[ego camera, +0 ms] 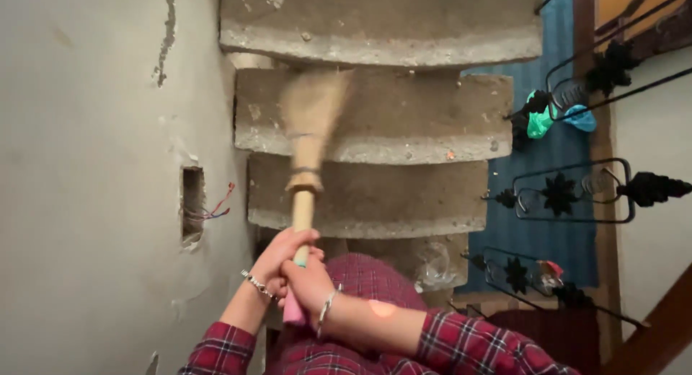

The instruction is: Sweeping a concrete staircase using a small hand broom.

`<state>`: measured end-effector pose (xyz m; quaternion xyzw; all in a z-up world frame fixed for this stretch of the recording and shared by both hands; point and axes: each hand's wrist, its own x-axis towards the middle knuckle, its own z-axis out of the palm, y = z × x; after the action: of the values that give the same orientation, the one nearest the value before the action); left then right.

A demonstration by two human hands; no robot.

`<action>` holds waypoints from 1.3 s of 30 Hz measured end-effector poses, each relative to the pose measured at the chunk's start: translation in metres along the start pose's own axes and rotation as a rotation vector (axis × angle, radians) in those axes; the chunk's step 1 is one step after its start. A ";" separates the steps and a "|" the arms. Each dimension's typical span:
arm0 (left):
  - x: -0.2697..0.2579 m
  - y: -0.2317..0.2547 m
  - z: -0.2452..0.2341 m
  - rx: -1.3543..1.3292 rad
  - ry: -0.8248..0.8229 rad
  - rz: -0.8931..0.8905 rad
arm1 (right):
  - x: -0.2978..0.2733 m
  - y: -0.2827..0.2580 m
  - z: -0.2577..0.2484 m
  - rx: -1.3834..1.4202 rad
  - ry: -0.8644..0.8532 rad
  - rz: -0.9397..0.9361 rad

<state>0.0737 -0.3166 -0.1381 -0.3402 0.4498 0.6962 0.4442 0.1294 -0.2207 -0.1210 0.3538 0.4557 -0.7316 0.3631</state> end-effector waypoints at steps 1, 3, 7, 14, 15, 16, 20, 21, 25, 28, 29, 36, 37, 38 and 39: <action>0.041 -0.011 -0.017 0.003 -0.001 0.005 | 0.019 -0.017 -0.011 0.000 -0.002 -0.006; 0.122 -0.034 -0.053 -0.098 0.256 0.172 | 0.054 -0.048 -0.034 -0.263 -0.299 0.112; 0.114 -0.004 -0.018 0.134 0.175 0.058 | 0.126 0.008 -0.058 0.079 -0.529 0.164; 0.036 -0.008 -0.034 -0.050 -0.103 0.063 | 0.018 0.005 0.027 0.076 0.186 0.014; 0.047 -0.017 -0.046 -0.041 -0.055 0.088 | 0.016 0.000 0.026 0.114 0.045 0.058; 0.074 -0.025 -0.039 -0.040 -0.057 0.084 | 0.040 -0.007 -0.005 0.117 0.048 0.059; 0.230 -0.073 0.012 -0.063 0.295 0.165 | 0.090 -0.036 -0.140 0.036 -0.324 0.199; 0.281 -0.090 0.042 0.120 0.416 0.195 | 0.088 -0.041 -0.179 0.174 -0.311 0.289; 0.244 -0.059 0.120 0.479 -0.236 -0.044 | 0.084 -0.013 -0.197 0.433 -0.009 0.084; 0.198 -0.035 0.137 0.394 -0.441 -0.067 | 0.062 -0.025 -0.164 0.513 0.194 -0.173; 0.170 -0.028 0.137 0.316 -0.459 -0.089 | 0.043 -0.029 -0.147 0.469 0.301 -0.203; 0.101 -0.048 0.102 -0.059 -0.168 -0.099 | -0.008 -0.029 -0.143 0.173 -0.117 0.054; 0.108 -0.054 0.106 -0.057 -0.166 -0.104 | -0.010 -0.038 -0.155 0.178 -0.116 0.057; 0.114 -0.061 0.110 0.013 -0.052 -0.091 | -0.013 -0.047 -0.167 0.156 -0.248 0.109; 0.121 -0.067 0.114 0.081 0.064 -0.079 | -0.014 -0.058 -0.179 0.129 -0.384 0.161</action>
<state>0.0817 -0.1595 -0.2238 -0.3614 0.4777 0.6482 0.4701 0.1201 -0.0341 -0.1454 0.2657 0.3010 -0.7819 0.4769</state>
